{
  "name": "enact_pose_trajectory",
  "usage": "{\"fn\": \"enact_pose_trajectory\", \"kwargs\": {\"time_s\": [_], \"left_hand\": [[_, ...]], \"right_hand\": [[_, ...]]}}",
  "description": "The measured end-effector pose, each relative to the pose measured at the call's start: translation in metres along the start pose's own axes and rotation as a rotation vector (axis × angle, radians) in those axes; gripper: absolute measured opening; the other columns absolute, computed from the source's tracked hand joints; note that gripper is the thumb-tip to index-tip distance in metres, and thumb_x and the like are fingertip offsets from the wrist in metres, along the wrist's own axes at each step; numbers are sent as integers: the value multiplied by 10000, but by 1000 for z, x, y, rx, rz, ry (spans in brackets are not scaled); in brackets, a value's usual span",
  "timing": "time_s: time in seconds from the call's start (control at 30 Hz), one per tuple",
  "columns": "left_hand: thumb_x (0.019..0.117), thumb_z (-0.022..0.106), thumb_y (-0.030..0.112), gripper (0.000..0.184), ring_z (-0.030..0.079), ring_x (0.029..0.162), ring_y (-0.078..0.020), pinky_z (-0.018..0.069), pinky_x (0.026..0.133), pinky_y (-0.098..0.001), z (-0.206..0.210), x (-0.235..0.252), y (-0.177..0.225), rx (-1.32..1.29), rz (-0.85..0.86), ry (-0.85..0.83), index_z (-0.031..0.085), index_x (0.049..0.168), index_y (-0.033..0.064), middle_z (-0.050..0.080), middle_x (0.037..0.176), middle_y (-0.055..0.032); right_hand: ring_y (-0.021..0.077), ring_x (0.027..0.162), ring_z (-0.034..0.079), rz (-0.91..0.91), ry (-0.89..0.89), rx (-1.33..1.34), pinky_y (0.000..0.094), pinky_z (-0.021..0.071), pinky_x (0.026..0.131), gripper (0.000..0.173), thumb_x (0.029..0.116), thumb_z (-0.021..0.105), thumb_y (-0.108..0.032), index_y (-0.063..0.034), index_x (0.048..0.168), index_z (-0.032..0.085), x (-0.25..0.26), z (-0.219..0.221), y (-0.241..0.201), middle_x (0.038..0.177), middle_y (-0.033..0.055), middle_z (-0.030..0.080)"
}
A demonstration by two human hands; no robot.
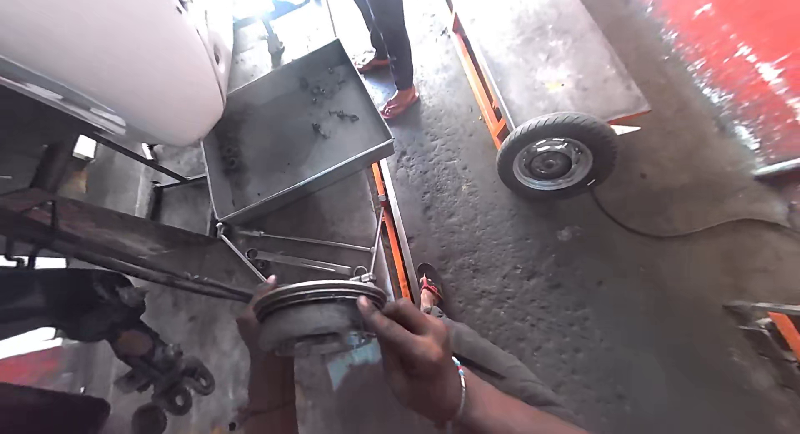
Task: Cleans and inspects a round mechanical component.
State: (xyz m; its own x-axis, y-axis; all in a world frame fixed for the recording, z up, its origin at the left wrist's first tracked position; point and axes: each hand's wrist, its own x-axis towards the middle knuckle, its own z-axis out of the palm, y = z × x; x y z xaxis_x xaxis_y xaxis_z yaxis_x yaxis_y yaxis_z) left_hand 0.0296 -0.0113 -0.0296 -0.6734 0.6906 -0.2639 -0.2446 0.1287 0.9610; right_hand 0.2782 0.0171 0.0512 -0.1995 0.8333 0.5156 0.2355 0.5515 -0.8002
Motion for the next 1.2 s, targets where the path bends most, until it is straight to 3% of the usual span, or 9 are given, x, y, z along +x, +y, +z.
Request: {"fn": "enact_pose_trajectory", "kwargs": {"time_s": [0.17, 0.33, 0.47, 0.53, 0.63, 0.77, 0.93, 1.07, 1.2], "left_hand": [[1081, 395, 188, 331, 617, 555, -60, 570, 566, -226, 32, -4, 31, -224, -182, -75, 625, 859, 101, 625, 640, 24], [1040, 494, 97, 161, 669, 739, -93, 597, 680, -278, 31, -7, 26, -51, -49, 38, 608, 1091, -6, 672, 833, -49], [1084, 452, 179, 349, 604, 526, -65, 542, 526, -215, 28, 9, 24, -150, -198, -37, 621, 800, 66, 640, 629, -6], [1063, 494, 159, 251, 610, 562, -47, 548, 543, -208, 34, 1, 26, -124, -159, 31, 629, 877, 60, 645, 675, 1], [1047, 526, 155, 222, 657, 795, -102, 581, 730, -299, 38, -11, 32, 19, -55, 106, 623, 1146, -19, 669, 903, -71], [1080, 437, 185, 350, 618, 564, -43, 556, 568, -206, 43, -5, 35, -174, -93, -10, 643, 814, 87, 644, 646, 23], [1024, 568, 154, 185, 673, 766, -118, 596, 697, -315, 42, -7, 33, -70, -87, 143, 629, 1103, -1, 680, 874, -69], [1055, 520, 181, 208, 624, 589, -53, 571, 593, -232, 43, -3, 31, -132, -69, 84, 656, 944, 69, 646, 692, 20], [1033, 557, 169, 217, 663, 789, -131, 591, 719, -333, 36, -7, 28, -45, -73, 126, 616, 1129, -15, 671, 906, -83]], "right_hand": [[144, 674, 598, 28, -5, 30, 212, 522, 609, 262, 981, 562, -43, -39, 1177, 735, -21, -9, -13, 803, 100, 623], [153, 647, 626, 4, 5, -51, 259, 528, 562, 304, 934, 555, -34, -51, 1151, 768, 8, 2, -5, 794, 102, 659], [150, 665, 606, 33, -24, 16, 230, 524, 597, 263, 987, 556, -47, -36, 1170, 745, -12, -8, -18, 805, 111, 638], [141, 652, 594, 51, -25, -12, 224, 516, 583, 272, 983, 554, -52, -37, 1168, 753, -11, -10, -19, 799, 109, 627], [144, 642, 627, 50, -20, -61, 255, 526, 556, 301, 945, 555, -42, -49, 1155, 771, 7, -1, -16, 803, 110, 664], [128, 674, 600, 138, -26, 15, 209, 517, 611, 267, 968, 582, -30, -15, 1166, 760, -9, -7, -32, 814, 122, 642], [102, 679, 615, 158, -16, -1, 213, 522, 602, 312, 942, 556, -30, -36, 1167, 772, 10, 2, -27, 819, 98, 654], [104, 691, 591, 195, -42, 53, 192, 510, 629, 268, 969, 584, -19, -11, 1166, 765, -3, -6, -38, 816, 112, 638], [89, 687, 599, 167, -24, 36, 194, 521, 631, 291, 957, 568, -29, -32, 1169, 768, 8, 1, -31, 823, 100, 646]]}}
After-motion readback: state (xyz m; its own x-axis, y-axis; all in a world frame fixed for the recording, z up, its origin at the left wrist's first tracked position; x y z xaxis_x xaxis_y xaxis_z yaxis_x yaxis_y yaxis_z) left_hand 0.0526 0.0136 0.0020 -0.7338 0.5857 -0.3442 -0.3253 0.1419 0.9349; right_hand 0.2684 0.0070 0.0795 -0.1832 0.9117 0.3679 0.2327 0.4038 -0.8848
